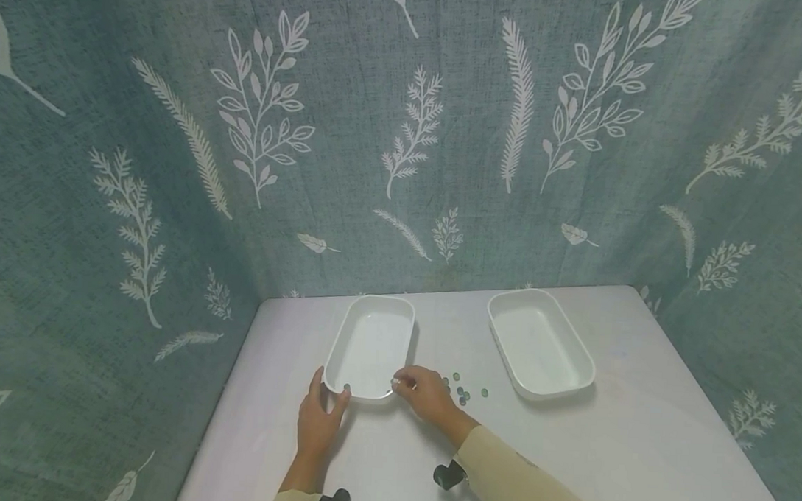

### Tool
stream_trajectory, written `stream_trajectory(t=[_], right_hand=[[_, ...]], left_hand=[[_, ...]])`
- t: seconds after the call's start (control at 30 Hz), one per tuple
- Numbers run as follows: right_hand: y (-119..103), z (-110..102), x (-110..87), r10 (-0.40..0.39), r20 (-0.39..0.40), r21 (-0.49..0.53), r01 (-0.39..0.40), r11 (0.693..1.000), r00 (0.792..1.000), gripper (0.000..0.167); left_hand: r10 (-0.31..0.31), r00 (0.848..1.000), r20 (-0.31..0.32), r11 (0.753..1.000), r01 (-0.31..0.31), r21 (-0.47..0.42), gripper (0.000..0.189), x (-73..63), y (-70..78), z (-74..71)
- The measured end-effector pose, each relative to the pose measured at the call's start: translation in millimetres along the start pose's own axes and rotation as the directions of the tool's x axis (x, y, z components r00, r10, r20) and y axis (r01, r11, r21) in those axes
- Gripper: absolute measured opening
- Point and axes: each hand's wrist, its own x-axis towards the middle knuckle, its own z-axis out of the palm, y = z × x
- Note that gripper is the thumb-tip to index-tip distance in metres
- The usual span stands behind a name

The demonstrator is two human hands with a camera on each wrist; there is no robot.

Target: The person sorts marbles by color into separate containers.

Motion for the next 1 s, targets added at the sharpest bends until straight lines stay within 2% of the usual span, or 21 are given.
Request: stream_trajectory(t=[0.6,1.0], right_hand=[[9,5,0.1,-0.005,0.021,0.001,0.005,1.0,1.0,0.029],[12,4,-0.4,-0.018,0.02,0.02,0.017,1.0,1.0,0.029]], left_hand=[[0.008,1.0,0.004,0.999,-0.008,0.033,0.082,-1.1,2.9,-1.0],[-0.004,1.0,0.019,1.0,0.004,0.021,0.083,-2.0,3.1,-0.8]])
